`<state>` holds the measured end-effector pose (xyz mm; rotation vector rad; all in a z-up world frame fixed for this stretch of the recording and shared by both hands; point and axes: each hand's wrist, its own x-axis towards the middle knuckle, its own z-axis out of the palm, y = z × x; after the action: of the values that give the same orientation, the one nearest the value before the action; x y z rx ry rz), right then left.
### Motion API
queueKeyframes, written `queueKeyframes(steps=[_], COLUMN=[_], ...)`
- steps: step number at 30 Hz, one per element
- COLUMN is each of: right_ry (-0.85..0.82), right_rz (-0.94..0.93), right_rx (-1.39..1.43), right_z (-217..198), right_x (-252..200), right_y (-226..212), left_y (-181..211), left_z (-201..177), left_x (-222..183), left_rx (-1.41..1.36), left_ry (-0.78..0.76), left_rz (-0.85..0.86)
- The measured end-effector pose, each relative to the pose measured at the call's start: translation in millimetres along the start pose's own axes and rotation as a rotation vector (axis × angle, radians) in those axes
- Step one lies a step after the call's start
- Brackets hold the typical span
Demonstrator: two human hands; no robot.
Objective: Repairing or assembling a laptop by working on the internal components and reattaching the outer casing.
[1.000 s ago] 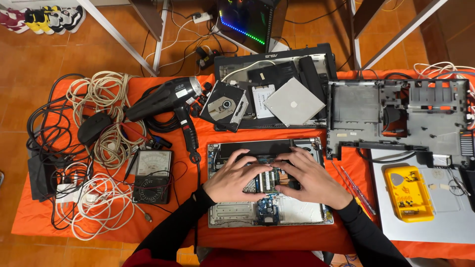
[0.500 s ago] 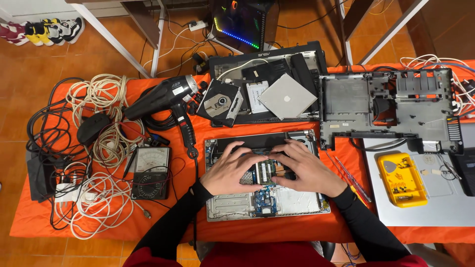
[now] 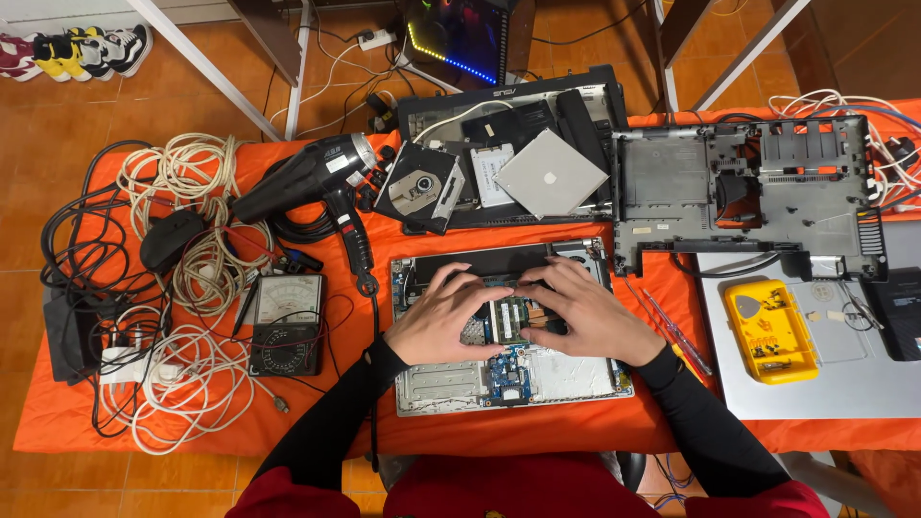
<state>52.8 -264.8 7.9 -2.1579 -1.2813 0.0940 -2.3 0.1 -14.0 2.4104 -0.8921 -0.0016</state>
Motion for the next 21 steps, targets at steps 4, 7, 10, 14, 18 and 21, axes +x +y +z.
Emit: queueKeyframes(steps=[4,7,10,14,18,21], right_ry=[0.005,-0.007,-0.032,-0.045,-0.047,-0.04], right_rz=[-0.002,-0.004,0.002,0.017,0.004,0.003], right_rx=[-0.013,-0.023,-0.016,-0.029,-0.022,-0.027], right_z=[1,1,4,2,0,0], right_x=[0,-2,-2,-3,-1,2], right_y=[2,4,6,2,1,-3], left_y=[-6,-7,-5,-17,-23,-23], left_z=[4,6,-5,-9,-20,-22], left_x=[-1,0,-1,-9,-12,-14], left_rx=[-0.018,0.028,0.08,-0.047,-0.153,-0.309], left_ry=[-0.007,-0.01,-0.066,0.136,0.366,0.439], left_rz=[-0.011,0.002,-0.081,-0.02,-0.033,-0.095])
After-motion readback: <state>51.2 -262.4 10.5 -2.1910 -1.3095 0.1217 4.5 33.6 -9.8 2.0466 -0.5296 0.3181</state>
